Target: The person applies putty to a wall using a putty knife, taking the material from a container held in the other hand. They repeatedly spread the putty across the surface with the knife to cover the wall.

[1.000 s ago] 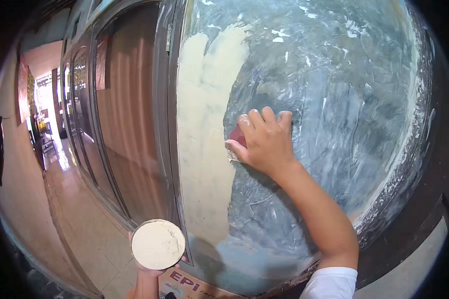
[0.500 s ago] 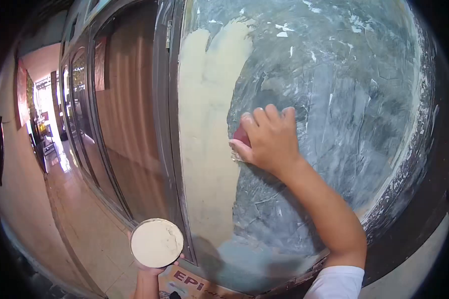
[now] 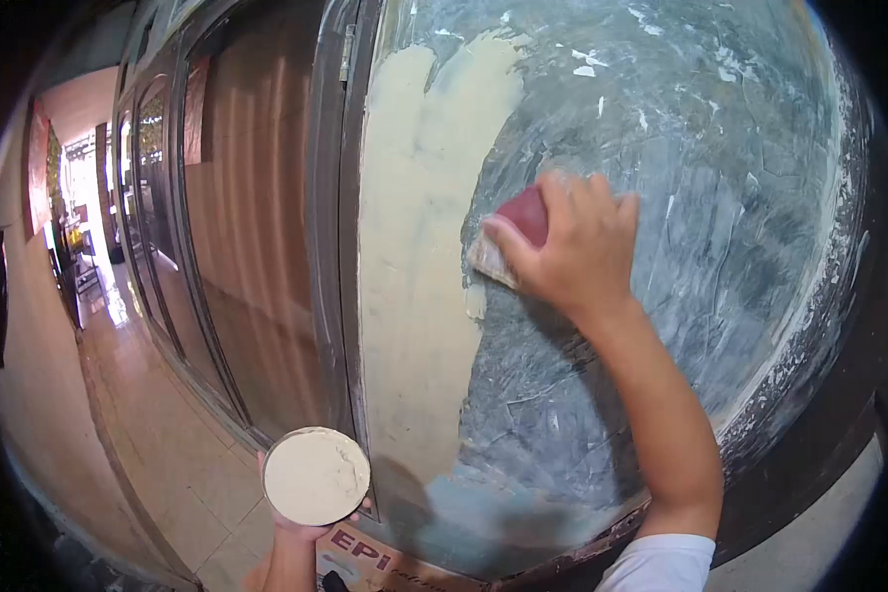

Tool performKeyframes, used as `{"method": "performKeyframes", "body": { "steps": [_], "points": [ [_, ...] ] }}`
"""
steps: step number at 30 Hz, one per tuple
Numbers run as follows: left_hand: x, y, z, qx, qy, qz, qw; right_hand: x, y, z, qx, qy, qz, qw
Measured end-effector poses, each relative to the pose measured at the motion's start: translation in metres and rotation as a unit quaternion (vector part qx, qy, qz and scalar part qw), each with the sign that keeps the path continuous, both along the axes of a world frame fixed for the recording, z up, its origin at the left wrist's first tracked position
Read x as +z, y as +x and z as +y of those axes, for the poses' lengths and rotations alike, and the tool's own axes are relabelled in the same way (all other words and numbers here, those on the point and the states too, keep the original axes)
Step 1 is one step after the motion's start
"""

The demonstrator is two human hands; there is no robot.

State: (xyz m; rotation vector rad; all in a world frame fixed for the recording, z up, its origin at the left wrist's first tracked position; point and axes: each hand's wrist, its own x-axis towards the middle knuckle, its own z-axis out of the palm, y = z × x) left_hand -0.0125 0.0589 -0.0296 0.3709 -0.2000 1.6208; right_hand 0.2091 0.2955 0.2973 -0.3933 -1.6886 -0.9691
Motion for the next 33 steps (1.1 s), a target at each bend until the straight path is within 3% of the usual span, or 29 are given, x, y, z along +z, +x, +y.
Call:
{"method": "performKeyframes", "body": {
  "steps": [1,3,5,8,9,10,15,17,20,21,24,27,28,31,33],
  "points": [
    [-0.001,0.001,-0.001,-0.002,0.001,-0.014,1.000,-0.011,0.001,-0.003,-0.001,0.000,-0.001,1.000],
    [-0.007,0.000,-0.001,0.004,0.000,-0.008,1.000,-0.035,0.000,-0.002,-0.037,-0.009,-0.139,0.990],
    [-0.012,-0.003,-0.002,0.025,-0.004,0.010,1.000,-0.028,-0.006,0.004,-0.048,0.023,-0.141,0.989],
    [-0.012,-0.001,-0.003,0.022,-0.015,0.002,1.000,0.020,-0.010,0.006,-0.029,0.035,0.038,0.998],
    [-0.013,-0.002,-0.004,0.021,-0.017,-0.002,1.000,0.021,-0.007,0.006,-0.028,0.037,0.039,0.998],
    [-0.024,-0.007,-0.001,-0.028,0.046,-0.049,0.997,0.018,-0.003,0.004,-0.016,0.014,0.021,1.000],
    [-0.038,-0.011,-0.003,-0.033,0.054,-0.071,0.995,-0.048,0.005,-0.006,-0.054,-0.012,-0.145,0.988],
    [-0.041,-0.010,-0.007,-0.052,0.049,-0.084,0.994,-0.027,-0.001,0.003,-0.054,0.004,-0.126,0.991],
    [-0.041,-0.005,-0.007,-0.053,0.056,-0.110,0.991,0.016,-0.008,0.007,-0.031,0.013,0.057,0.998],
    [-0.039,-0.005,-0.006,-0.057,0.054,-0.106,0.991,0.012,-0.004,0.005,-0.035,0.012,0.061,0.997],
    [-0.036,-0.006,-0.008,-0.041,0.041,-0.087,0.995,-0.024,0.006,-0.006,-0.003,-0.039,-0.101,0.994],
    [-0.037,-0.005,-0.014,-0.026,0.019,-0.091,0.995,-0.040,0.006,0.003,-0.047,0.004,-0.121,0.992],
    [-0.035,-0.003,-0.014,0.031,-0.013,-0.042,0.999,-0.022,0.003,0.002,-0.063,0.003,-0.072,0.995],
    [-0.032,0.000,-0.012,0.019,0.019,-0.043,0.999,0.019,0.009,0.013,-0.009,0.019,0.085,0.996],
    [-0.028,-0.002,-0.009,0.012,0.022,-0.048,0.999,0.002,0.018,0.010,-0.002,0.004,0.020,1.000]
  ]
}}
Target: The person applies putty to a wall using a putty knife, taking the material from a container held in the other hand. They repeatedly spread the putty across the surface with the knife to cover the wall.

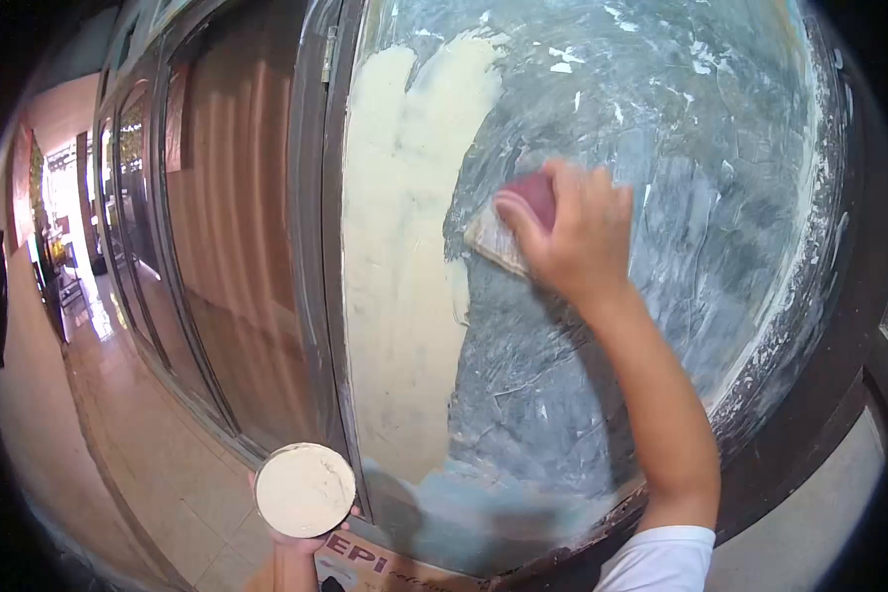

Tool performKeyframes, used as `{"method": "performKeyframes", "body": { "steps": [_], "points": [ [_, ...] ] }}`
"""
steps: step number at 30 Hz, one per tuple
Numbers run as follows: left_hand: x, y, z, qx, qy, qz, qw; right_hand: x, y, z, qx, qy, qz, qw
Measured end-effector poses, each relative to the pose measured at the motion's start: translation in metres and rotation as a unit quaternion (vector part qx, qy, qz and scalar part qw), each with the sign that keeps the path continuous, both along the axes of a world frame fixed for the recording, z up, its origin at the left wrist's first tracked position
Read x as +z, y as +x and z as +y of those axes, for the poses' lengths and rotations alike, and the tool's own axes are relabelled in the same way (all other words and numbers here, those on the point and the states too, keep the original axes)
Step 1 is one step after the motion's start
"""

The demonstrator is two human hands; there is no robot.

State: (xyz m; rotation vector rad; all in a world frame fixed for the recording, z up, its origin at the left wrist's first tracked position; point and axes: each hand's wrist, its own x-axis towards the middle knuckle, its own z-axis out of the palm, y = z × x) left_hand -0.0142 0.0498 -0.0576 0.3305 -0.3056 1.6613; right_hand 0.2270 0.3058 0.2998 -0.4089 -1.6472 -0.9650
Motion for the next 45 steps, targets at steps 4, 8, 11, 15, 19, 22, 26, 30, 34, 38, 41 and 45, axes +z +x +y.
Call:
{"method": "performKeyframes", "body": {
  "steps": [4,8,11,15,19,22,26,30,34,38,41,45],
  "points": [
    [-0.003,0.002,-0.009,-0.010,-0.012,-0.027,1.000,-0.059,-0.002,-0.018,-0.048,-0.051,-0.176,0.982],
    [-0.009,-0.002,-0.003,-0.048,0.062,-0.018,0.997,-0.006,-0.008,0.001,-0.031,0.011,0.007,0.999],
    [-0.007,0.002,-0.009,-0.066,0.036,-0.056,0.996,-0.008,0.001,-0.003,-0.009,-0.019,0.012,1.000],
    [-0.007,0.000,-0.014,-0.032,0.015,-0.029,0.999,-0.063,-0.001,-0.016,-0.013,-0.061,-0.143,0.988],
    [-0.007,-0.002,-0.013,-0.036,0.003,-0.023,0.999,-0.013,-0.007,-0.002,-0.041,-0.004,-0.061,0.997],
    [-0.005,0.002,-0.014,-0.062,0.023,-0.060,0.996,-0.006,0.003,0.002,0.009,0.005,0.025,1.000],
    [-0.015,-0.001,-0.013,-0.024,0.005,-0.041,0.999,-0.071,0.000,-0.019,-0.017,-0.114,-0.196,0.974],
    [-0.015,-0.003,-0.008,-0.026,0.011,-0.026,0.999,-0.037,-0.010,-0.005,-0.052,-0.046,-0.141,0.988],
    [-0.015,-0.003,-0.007,-0.037,0.017,-0.027,0.999,-0.005,-0.001,0.000,0.008,0.012,0.053,0.998],
    [-0.017,-0.005,-0.011,-0.039,0.018,-0.038,0.998,-0.078,-0.002,-0.021,-0.011,-0.101,-0.190,0.977],
    [-0.020,-0.007,-0.009,-0.033,0.019,-0.037,0.999,-0.056,-0.014,-0.013,-0.054,-0.047,-0.132,0.989],
    [-0.016,-0.007,-0.007,-0.037,0.022,-0.030,0.999,0.006,-0.008,0.000,-0.026,0.000,0.115,0.993]
  ]
}}
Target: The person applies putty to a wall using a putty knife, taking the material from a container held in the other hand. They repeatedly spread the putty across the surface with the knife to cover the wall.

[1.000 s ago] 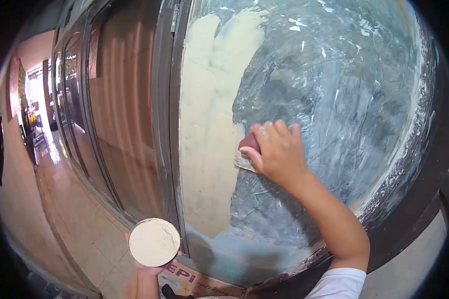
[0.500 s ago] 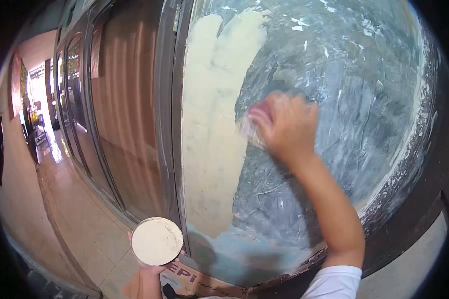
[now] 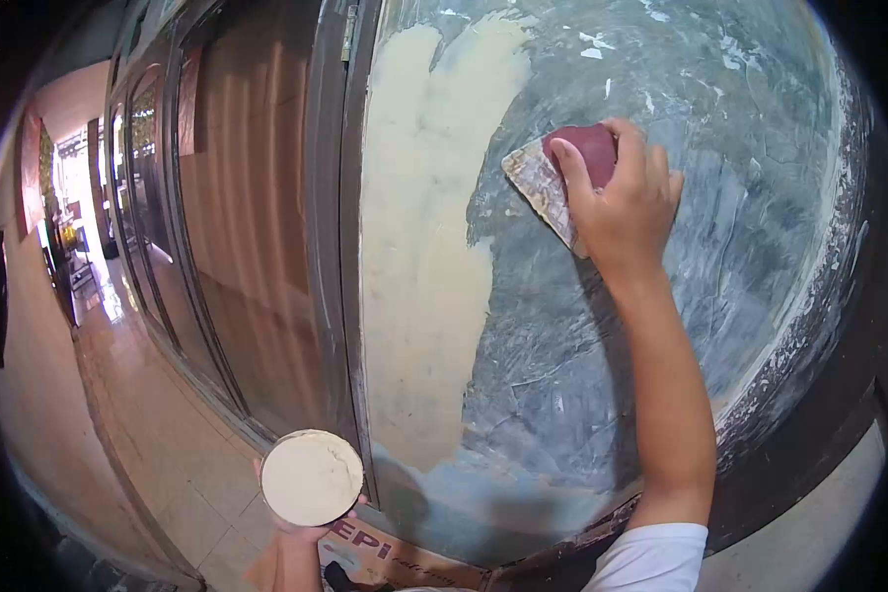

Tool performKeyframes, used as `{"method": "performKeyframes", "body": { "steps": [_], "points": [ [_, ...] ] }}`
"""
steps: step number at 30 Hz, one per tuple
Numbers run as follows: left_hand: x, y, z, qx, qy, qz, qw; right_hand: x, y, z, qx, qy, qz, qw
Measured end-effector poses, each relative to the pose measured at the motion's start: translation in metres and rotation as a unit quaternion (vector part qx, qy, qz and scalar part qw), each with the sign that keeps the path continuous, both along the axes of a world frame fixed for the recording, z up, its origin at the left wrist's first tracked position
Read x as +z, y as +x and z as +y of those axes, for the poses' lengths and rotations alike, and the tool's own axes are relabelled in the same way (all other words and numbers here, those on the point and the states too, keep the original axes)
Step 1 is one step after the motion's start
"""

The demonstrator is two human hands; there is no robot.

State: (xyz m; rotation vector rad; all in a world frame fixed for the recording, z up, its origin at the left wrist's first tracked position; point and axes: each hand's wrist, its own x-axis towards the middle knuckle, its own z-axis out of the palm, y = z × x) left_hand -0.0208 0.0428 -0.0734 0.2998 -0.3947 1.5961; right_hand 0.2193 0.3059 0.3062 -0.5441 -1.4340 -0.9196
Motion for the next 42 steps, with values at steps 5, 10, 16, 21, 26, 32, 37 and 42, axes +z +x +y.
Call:
{"method": "performKeyframes", "body": {
  "steps": [5,10,16,21,26,32,37,42],
  "points": [
    [0.011,0.004,-0.012,-0.021,-0.016,-0.085,0.996,-0.083,-0.002,-0.009,0.035,-0.059,-0.302,0.951],
    [-0.007,-0.005,-0.001,0.022,-0.004,0.002,1.000,0.003,-0.009,-0.001,-0.018,-0.002,-0.053,0.998],
    [-0.004,-0.001,-0.002,0.018,0.019,-0.028,0.999,-0.060,-0.005,-0.018,0.042,-0.079,-0.182,0.979],
    [-0.004,-0.002,0.000,0.000,0.011,-0.027,1.000,-0.018,-0.007,-0.004,0.001,-0.035,-0.084,0.996],
    [-0.001,0.003,-0.002,0.048,-0.035,0.046,0.997,-0.025,0.002,-0.007,0.076,-0.024,-0.100,0.992],
    [-0.006,0.000,-0.006,-0.002,-0.029,-0.043,0.999,-0.081,-0.009,-0.012,-0.005,-0.030,-0.248,0.968],
    [0.013,0.008,-0.004,0.077,-0.094,0.054,0.991,-0.010,0.017,0.008,0.083,0.032,0.034,0.995],
    [0.008,0.007,-0.004,0.055,-0.086,0.044,0.994,-0.115,-0.001,-0.012,0.037,-0.074,-0.265,0.961]
  ]
}}
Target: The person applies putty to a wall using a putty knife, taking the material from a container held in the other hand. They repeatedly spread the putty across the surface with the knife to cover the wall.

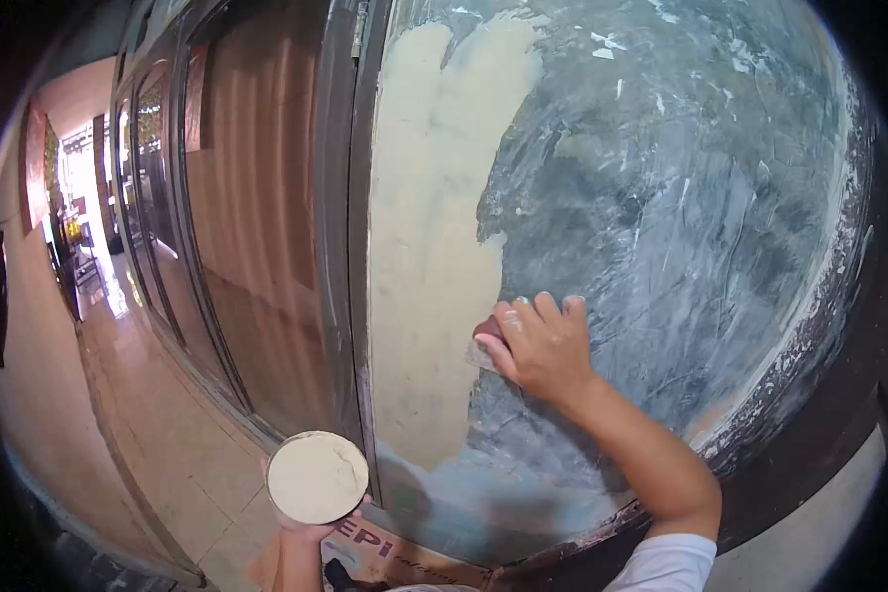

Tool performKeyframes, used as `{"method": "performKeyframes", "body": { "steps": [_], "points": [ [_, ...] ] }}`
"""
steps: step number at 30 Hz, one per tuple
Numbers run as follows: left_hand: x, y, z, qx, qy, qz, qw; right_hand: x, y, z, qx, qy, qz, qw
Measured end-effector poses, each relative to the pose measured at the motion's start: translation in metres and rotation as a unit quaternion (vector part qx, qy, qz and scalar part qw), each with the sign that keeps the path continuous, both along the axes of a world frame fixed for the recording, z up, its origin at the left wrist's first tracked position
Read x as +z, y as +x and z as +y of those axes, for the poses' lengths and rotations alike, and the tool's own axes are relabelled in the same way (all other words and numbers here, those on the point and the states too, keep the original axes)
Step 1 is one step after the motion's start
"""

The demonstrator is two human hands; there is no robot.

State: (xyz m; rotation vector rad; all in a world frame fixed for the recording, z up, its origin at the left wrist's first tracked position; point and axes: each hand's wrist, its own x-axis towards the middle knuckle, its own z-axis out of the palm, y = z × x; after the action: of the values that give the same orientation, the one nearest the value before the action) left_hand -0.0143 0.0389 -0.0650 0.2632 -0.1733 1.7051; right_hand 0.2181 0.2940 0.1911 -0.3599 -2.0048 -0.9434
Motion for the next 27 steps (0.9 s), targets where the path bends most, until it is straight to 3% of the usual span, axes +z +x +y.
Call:
{"method": "performKeyframes", "body": {
  "steps": [1,4,5,7,8,11,12,15,17,18,20,21,25,27],
  "points": [
    [0.000,0.001,-0.001,-0.002,-0.002,0.001,1.000,-0.004,-0.001,-0.002,-0.013,0.031,-0.053,0.998],
    [0.002,0.002,0.005,-0.009,0.019,0.012,1.000,0.074,0.007,0.007,-0.047,0.103,0.150,0.982],
    [0.001,0.002,0.005,-0.018,0.023,0.013,0.999,0.091,0.014,0.010,-0.050,0.101,0.149,0.982],
    [0.007,0.002,0.004,-0.034,0.033,0.016,0.999,0.109,0.026,0.016,-0.021,0.110,0.255,0.960],
    [0.010,0.006,-0.003,-0.048,0.027,-0.051,0.997,0.096,0.026,0.011,-0.021,0.109,0.255,0.960],
    [-0.003,-0.002,-0.003,-0.059,0.033,-0.022,0.997,0.020,0.022,-0.002,0.041,-0.011,0.070,0.997],
    [-0.006,-0.003,-0.001,-0.057,0.036,-0.023,0.997,-0.004,0.021,-0.004,-0.012,-0.043,-0.005,0.999],
    [-0.009,-0.004,0.000,-0.022,0.012,0.000,1.000,0.007,0.017,0.003,-0.051,0.049,-0.019,0.997],
    [-0.008,-0.001,0.003,-0.019,0.038,0.002,0.999,0.061,0.018,0.001,-0.030,0.064,0.152,0.986],
    [-0.006,-0.003,-0.001,-0.068,0.037,-0.016,0.997,0.076,0.024,0.006,-0.031,0.062,0.152,0.986],
    [0.004,0.005,-0.006,-0.041,0.010,-0.055,0.998,0.091,0.038,0.015,-0.016,0.075,0.282,0.956],
    [0.009,0.007,-0.008,-0.014,-0.014,-0.092,0.996,0.079,0.035,0.009,-0.018,0.074,0.281,0.957],
    [-0.017,-0.006,-0.007,-0.046,0.050,-0.067,0.995,-0.011,0.020,-0.006,-0.008,-0.042,-0.002,0.999],
    [-0.023,-0.011,-0.004,-0.041,0.054,-0.050,0.996,0.005,0.017,-0.002,-0.048,0.004,-0.014,0.999]
  ]
}}
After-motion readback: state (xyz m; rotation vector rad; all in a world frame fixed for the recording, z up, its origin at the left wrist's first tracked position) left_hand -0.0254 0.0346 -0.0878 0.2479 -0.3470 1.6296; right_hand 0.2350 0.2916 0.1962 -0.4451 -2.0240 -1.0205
